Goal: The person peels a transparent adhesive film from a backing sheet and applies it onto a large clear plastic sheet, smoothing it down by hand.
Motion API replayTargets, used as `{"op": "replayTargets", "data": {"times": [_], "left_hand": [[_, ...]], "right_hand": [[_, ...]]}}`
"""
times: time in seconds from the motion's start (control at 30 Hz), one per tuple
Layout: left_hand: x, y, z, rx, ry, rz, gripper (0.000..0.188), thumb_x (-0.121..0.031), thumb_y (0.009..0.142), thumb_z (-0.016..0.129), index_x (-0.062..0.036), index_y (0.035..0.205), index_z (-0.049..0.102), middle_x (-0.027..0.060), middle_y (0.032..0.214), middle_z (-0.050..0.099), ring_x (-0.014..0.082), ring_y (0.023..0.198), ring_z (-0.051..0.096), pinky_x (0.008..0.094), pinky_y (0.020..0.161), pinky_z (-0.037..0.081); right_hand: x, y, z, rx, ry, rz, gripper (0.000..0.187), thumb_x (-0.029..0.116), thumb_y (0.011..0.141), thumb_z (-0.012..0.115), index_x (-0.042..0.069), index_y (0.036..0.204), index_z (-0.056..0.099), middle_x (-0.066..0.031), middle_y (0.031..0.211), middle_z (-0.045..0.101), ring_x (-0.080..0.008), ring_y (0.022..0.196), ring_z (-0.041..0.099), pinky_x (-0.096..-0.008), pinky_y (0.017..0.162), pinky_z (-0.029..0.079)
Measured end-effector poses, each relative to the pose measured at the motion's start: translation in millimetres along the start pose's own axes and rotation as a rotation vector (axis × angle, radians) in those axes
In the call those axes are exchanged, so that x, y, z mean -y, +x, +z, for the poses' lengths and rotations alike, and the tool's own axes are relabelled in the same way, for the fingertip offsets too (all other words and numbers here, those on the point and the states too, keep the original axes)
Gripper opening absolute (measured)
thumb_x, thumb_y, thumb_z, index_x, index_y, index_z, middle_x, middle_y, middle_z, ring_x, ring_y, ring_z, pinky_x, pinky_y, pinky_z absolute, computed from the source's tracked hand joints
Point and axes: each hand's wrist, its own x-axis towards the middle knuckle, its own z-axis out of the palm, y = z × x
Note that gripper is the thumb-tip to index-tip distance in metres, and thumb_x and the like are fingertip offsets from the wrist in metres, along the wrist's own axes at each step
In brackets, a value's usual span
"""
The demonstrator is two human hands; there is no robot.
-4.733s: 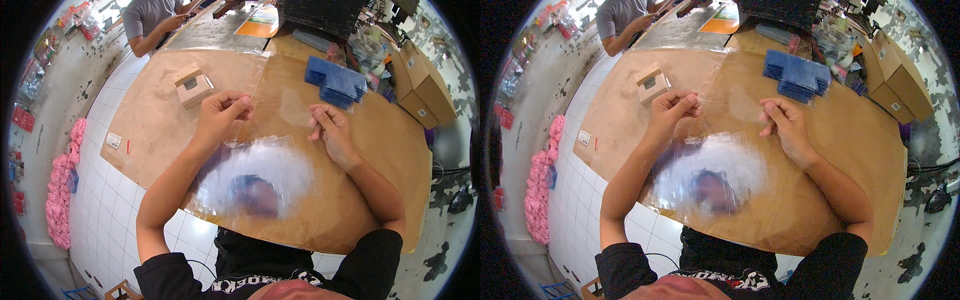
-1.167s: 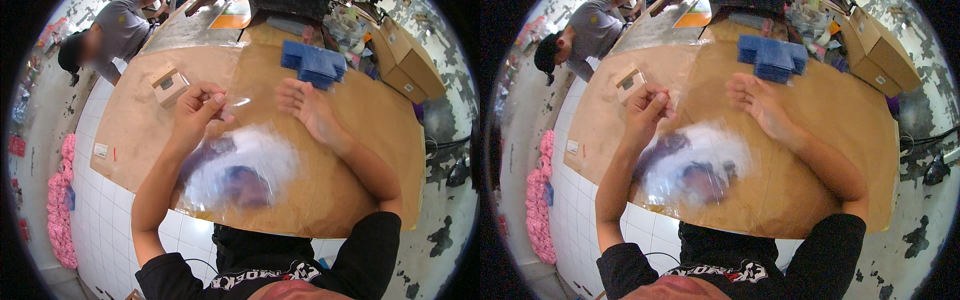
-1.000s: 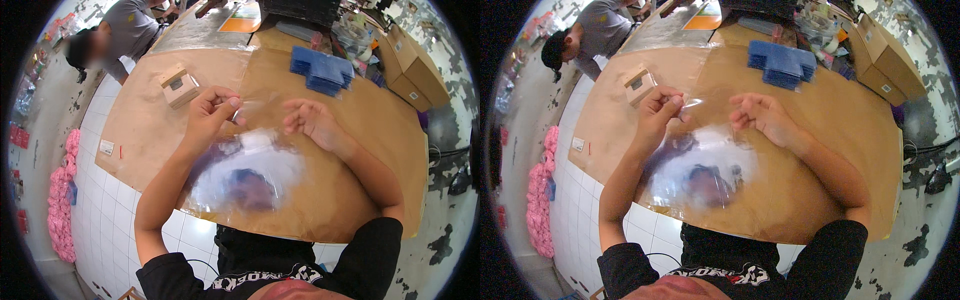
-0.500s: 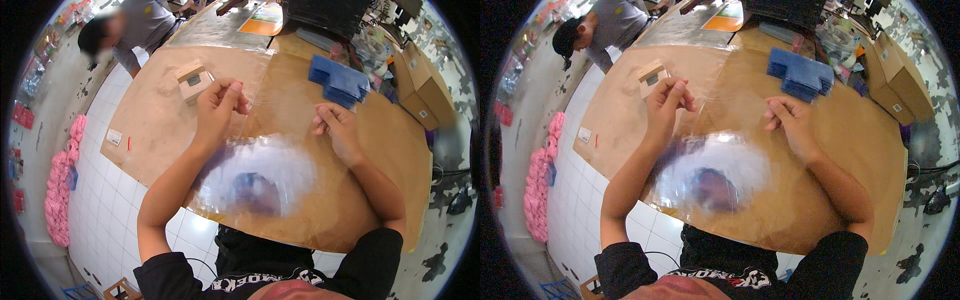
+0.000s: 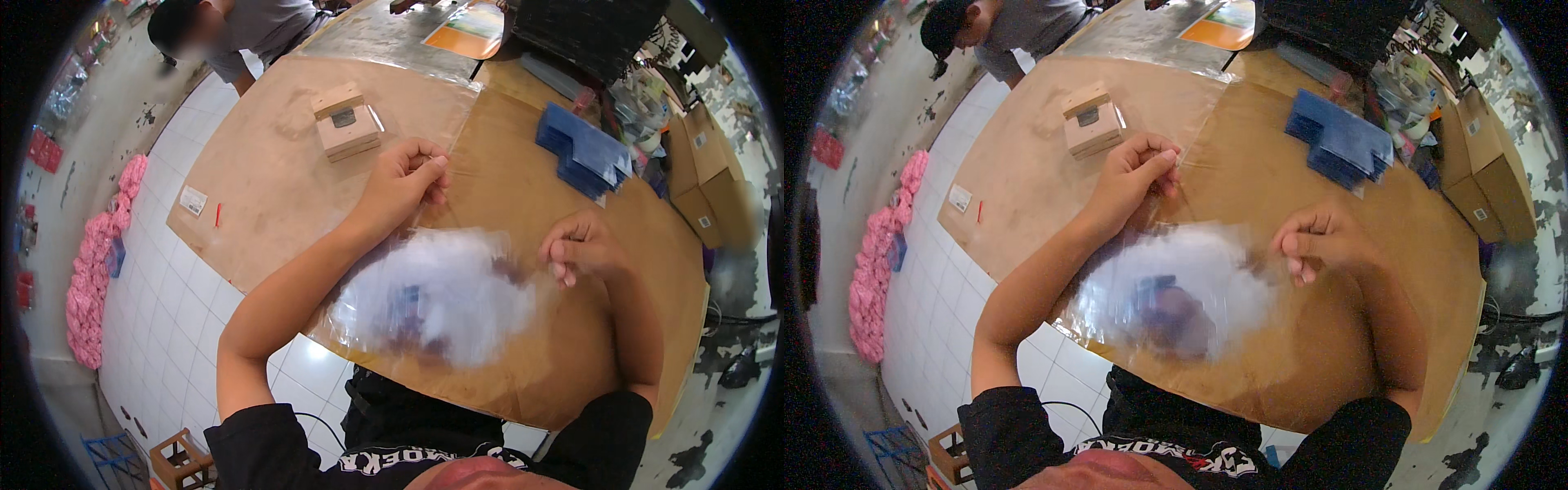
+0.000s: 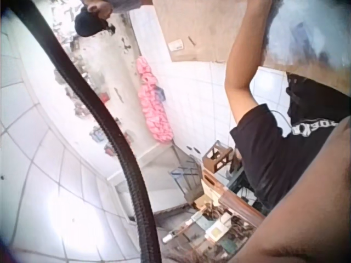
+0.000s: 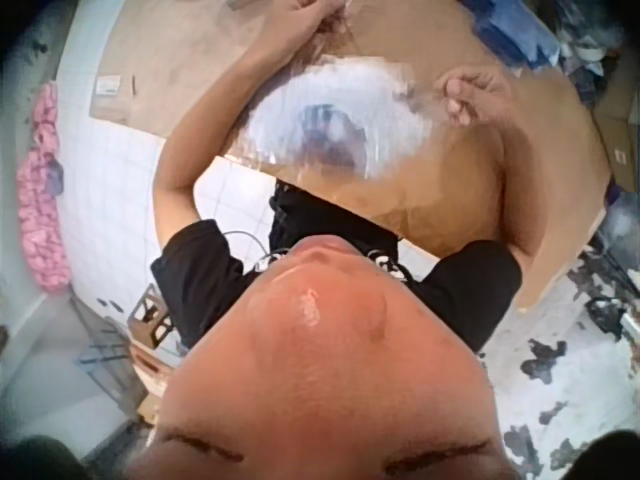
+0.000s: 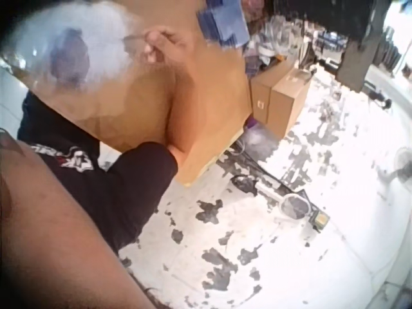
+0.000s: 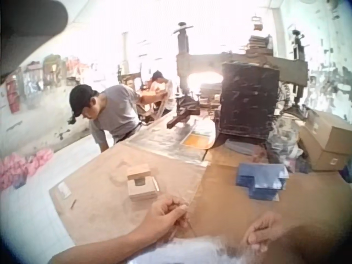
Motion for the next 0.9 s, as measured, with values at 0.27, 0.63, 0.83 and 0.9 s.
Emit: {"op": "replayTargets", "data": {"times": [0.27,0.63,0.83,0.9], "left_hand": [[1.3,-3.9,4.2,0.048,0.106,0.045,0.01,-0.01,0.092,0.056,-0.0005,0.096,0.057,0.0029,0.075,0.059,0.0081,0.063,0.056,0.0222,0.058,0.047],[-2.4,-6.6,10.1,0.068,0.198,0.062,0.01,-0.009,0.093,0.056,0.0003,0.096,0.058,0.0024,0.073,0.06,0.0078,0.062,0.057,0.0223,0.057,0.046],[-2.4,-6.7,10.0,0.073,0.134,0.062,0.012,-0.011,0.093,0.057,0.0004,0.096,0.059,0.0031,0.073,0.06,0.0083,0.063,0.057,0.0229,0.057,0.047],[0.4,-5.4,8.9,0.085,0.133,0.065,0.013,-0.011,0.093,0.057,0.0005,0.097,0.059,0.0034,0.073,0.06,0.0086,0.062,0.057,0.0231,0.057,0.047]], "right_hand": [[8.1,-1.8,10.3,0.099,-0.047,-0.031,0.019,0.012,0.089,0.063,-0.006,0.093,0.065,-0.0076,0.068,0.064,-0.0127,0.056,0.061,-0.0238,0.051,0.048],[19.4,-9.8,9.4,0.306,-0.026,0.039,0.019,0.013,0.09,0.061,-0.005,0.095,0.066,-0.0066,0.068,0.064,-0.0116,0.058,0.061,-0.0245,0.053,0.049],[15.4,-11.0,4.7,0.209,-0.088,0.05,0.021,0.015,0.091,0.06,-0.005,0.097,0.065,-0.0058,0.069,0.064,-0.0105,0.06,0.061,-0.0237,0.054,0.049],[17.2,-13.2,0.4,0.281,-0.078,0.016,0.021,0.015,0.091,0.06,-0.005,0.097,0.065,-0.0055,0.068,0.064,-0.0104,0.059,0.061,-0.0237,0.054,0.049]]}}
